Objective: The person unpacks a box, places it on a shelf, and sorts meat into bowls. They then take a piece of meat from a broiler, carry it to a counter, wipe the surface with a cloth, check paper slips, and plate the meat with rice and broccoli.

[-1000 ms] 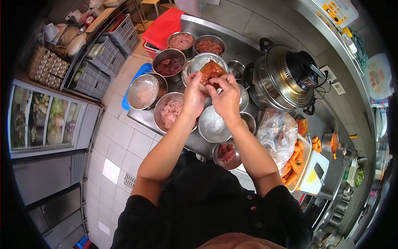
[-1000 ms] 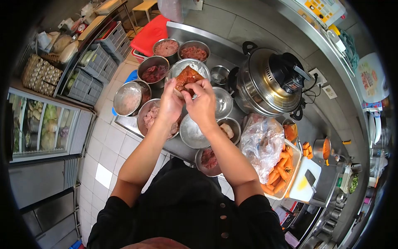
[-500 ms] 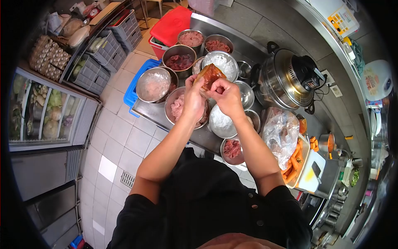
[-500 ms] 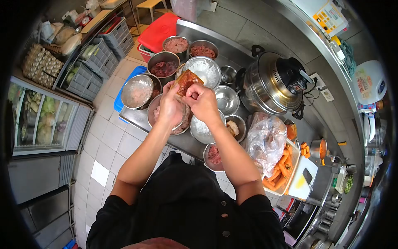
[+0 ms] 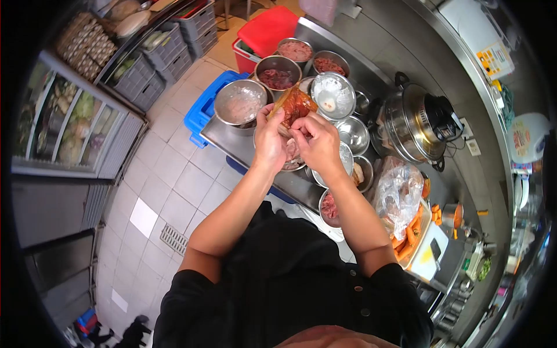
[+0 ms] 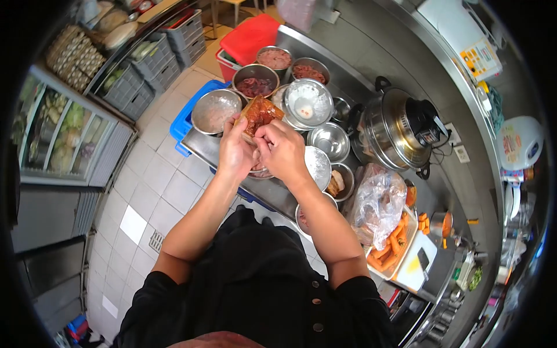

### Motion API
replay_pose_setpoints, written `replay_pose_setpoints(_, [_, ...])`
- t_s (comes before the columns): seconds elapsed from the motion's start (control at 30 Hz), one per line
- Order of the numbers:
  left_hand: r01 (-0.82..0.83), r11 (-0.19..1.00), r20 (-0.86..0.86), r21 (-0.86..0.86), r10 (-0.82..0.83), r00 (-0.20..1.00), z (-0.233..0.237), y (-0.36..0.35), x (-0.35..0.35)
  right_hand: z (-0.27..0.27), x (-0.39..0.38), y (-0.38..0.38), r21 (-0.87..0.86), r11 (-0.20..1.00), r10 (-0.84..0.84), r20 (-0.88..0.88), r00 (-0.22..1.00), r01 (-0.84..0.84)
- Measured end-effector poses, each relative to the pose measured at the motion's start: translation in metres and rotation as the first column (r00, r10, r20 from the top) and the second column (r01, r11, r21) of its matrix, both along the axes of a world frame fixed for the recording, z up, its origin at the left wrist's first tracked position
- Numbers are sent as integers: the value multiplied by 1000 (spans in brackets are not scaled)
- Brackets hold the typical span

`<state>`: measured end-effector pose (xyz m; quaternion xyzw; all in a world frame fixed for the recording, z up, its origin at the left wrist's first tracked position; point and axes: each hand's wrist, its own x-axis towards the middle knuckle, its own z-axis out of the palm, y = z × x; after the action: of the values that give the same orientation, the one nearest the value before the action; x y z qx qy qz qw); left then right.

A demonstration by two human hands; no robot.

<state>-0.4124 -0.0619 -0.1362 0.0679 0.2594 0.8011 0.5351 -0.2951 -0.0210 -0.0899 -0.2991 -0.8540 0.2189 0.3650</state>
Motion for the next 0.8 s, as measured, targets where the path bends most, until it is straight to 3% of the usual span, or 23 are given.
replay_pose_setpoints(0.13, [-147,987,-12,-63,147,989,13,-38,5,-7,-3,-17,13,992,129,-97,987,-129])
replay_pose_setpoints(0.23, [-280,957,-55,-76,276,960,7,-61,13,-13,-2,-33,-267,935,166,-250,954,-232])
replay_pose_setpoints(0.57, [-544,833,-136,-103,530,837,-7,-145,57,-16,20,-92,-248,799,442,-376,814,-548])
replay_pose_setpoints(0.8, [-662,738,-175,-128,640,748,-7,-203,72,-11,18,-139,-245,767,564,-184,805,-593])
